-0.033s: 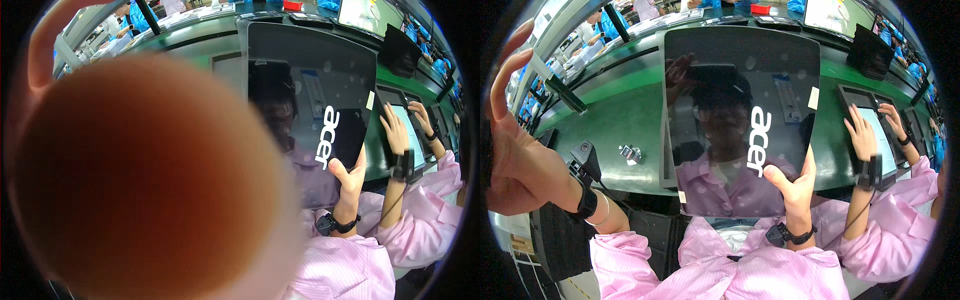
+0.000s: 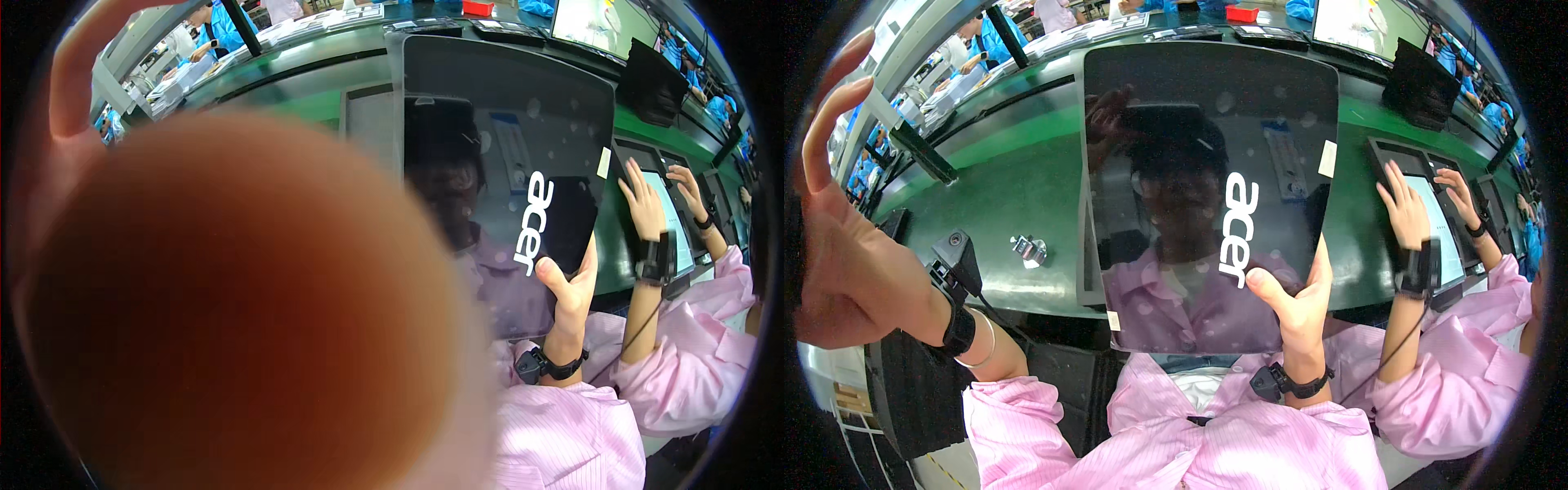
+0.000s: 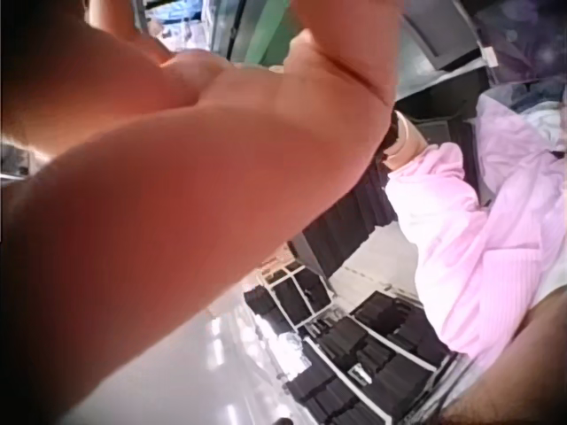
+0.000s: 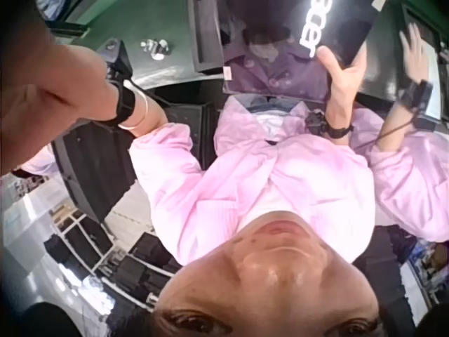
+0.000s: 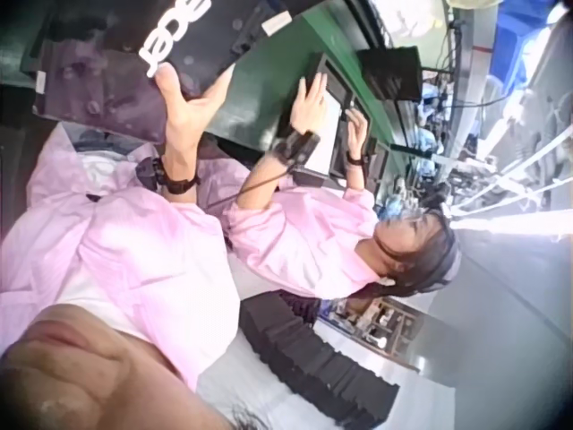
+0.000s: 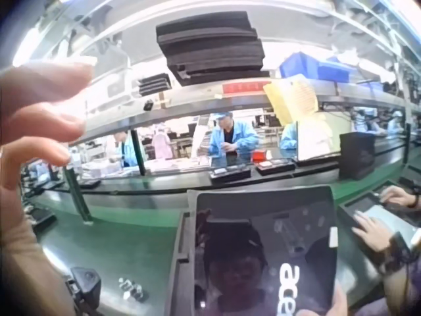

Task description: Applying protective film and components to a tablet device on an assembly line.

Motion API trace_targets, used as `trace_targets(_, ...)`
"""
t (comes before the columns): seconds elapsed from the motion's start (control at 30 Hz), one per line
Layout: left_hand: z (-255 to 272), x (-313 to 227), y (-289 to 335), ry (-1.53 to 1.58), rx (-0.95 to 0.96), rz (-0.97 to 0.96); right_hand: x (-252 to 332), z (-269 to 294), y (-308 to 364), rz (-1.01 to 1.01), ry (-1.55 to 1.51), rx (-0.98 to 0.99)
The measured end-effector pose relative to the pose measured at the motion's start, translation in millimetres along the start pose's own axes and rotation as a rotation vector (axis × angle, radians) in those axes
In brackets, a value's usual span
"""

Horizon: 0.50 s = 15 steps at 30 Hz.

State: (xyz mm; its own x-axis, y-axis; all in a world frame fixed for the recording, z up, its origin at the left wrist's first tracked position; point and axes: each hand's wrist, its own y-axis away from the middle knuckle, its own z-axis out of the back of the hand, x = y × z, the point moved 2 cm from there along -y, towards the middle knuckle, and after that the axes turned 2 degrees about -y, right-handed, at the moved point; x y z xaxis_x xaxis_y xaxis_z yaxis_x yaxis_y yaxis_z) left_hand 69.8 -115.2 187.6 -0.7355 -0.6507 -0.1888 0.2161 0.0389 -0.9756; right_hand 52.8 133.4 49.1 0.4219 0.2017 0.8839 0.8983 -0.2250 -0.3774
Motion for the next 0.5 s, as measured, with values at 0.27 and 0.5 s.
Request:
trace_targets(0.27,0,2,-6,0.02,-0.079,-0.002,-8,-10,-20,-0.07,-0.022,0.066)
trace_targets(0.5,-4,7,-22,0.011,-0.221,-0.058,-29,-20,-28,-0.112,-0.052,0.088)
